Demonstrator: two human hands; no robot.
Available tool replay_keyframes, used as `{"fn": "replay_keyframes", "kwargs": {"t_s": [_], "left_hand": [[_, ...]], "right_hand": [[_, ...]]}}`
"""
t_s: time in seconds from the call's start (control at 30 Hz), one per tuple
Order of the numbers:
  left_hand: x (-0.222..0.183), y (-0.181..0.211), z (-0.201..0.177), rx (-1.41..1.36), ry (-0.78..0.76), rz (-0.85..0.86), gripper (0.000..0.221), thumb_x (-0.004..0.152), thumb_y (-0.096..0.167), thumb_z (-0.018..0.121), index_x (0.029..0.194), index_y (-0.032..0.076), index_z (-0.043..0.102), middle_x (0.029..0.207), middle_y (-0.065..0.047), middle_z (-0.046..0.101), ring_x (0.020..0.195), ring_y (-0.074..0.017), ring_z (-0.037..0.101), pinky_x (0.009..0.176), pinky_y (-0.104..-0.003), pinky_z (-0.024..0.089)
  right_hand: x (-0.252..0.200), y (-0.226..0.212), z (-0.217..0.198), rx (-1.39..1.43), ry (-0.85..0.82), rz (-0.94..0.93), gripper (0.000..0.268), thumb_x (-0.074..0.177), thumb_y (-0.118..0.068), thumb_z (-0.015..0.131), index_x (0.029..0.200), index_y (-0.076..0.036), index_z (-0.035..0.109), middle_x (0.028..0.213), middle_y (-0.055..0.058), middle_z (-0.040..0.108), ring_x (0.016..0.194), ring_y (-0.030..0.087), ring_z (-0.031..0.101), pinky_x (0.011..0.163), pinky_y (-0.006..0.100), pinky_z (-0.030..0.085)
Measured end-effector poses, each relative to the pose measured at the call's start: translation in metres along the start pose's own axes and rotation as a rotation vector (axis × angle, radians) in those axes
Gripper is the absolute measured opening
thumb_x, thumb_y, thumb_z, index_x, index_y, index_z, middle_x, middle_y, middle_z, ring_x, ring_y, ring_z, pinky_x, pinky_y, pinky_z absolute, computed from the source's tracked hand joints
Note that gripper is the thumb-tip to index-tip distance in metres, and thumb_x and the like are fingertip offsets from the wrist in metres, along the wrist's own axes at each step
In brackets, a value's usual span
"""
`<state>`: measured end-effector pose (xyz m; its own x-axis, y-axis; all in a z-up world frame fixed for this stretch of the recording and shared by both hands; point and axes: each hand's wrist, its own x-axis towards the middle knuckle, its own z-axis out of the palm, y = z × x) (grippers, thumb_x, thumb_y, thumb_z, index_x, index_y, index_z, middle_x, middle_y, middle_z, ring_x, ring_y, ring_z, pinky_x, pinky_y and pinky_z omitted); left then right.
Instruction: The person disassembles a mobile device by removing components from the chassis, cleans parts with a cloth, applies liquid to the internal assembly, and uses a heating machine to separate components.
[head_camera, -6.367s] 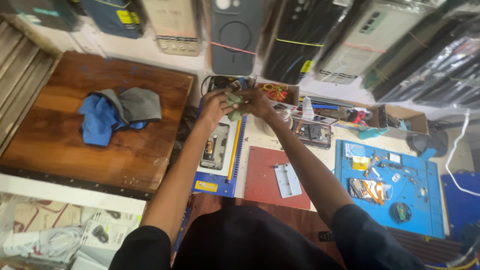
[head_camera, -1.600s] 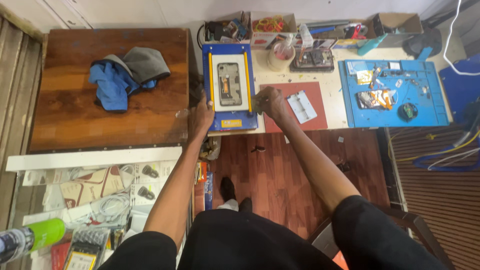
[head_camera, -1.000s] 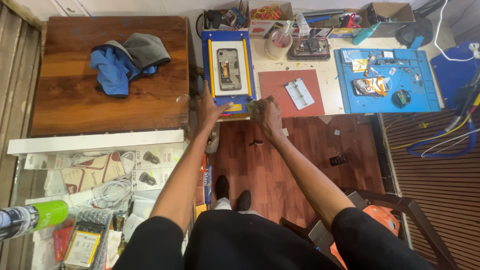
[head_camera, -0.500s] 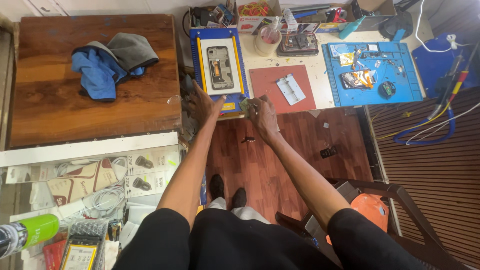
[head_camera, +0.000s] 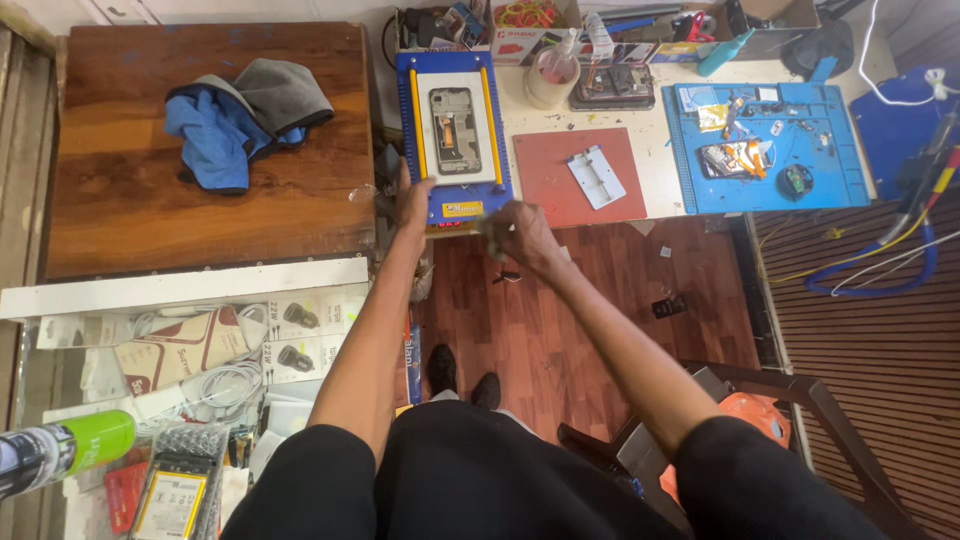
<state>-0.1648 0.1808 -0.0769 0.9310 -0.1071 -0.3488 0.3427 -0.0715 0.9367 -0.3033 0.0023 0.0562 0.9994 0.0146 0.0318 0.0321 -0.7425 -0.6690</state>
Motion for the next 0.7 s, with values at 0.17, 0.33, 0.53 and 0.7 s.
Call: {"fn": "replay_keyframes", "kwargs": {"t_s": [0.17,0.33,0.53,0.7], "left_hand": [[0.008,-0.007,-0.004,-0.163,0.084,-0.009,0.063,0.099,0.05,0.046,0.155,0.022,0.042,0.157,-0.006,0.05,0.141,-0.0228,0.049,0.114,-0.04,0.039],[-0.01,0.028,-0.022,-0.127,0.088,-0.279,0.065,0.096,0.063,0.044,0.147,0.023,0.057,0.15,-0.005,0.057,0.134,-0.0219,0.053,0.11,-0.044,0.041],[-0.008,0.033,-0.035,-0.275,-0.053,-0.223,0.08,0.093,0.075,0.033,0.147,0.021,0.056,0.149,-0.01,0.057,0.136,-0.0278,0.056,0.112,-0.047,0.047],[0.008,0.03,-0.049,-0.183,-0.048,-0.381,0.093,0.088,0.081,0.019,0.15,0.023,0.056,0.153,-0.013,0.041,0.142,-0.0294,0.037,0.112,-0.052,0.037]], "right_hand": [[0.024,-0.015,-0.003,0.106,0.115,-0.16,0.016,0.088,-0.008,0.074,0.104,-0.005,0.079,0.093,0.014,0.076,0.081,0.025,0.074,0.073,0.036,0.06],[0.043,-0.043,0.064,-0.081,0.216,-0.332,0.011,0.09,-0.007,0.075,0.1,-0.004,0.078,0.091,0.018,0.072,0.081,0.033,0.07,0.074,0.043,0.058],[0.033,-0.036,0.042,-0.059,-0.091,-0.498,0.024,0.083,-0.001,0.071,0.105,-0.007,0.079,0.096,0.011,0.074,0.087,0.03,0.072,0.079,0.041,0.059],[0.067,-0.051,0.057,-0.087,-0.149,-0.604,0.016,0.079,-0.008,0.074,0.095,-0.007,0.077,0.107,0.012,0.074,0.092,0.031,0.073,0.078,0.04,0.059]]}}
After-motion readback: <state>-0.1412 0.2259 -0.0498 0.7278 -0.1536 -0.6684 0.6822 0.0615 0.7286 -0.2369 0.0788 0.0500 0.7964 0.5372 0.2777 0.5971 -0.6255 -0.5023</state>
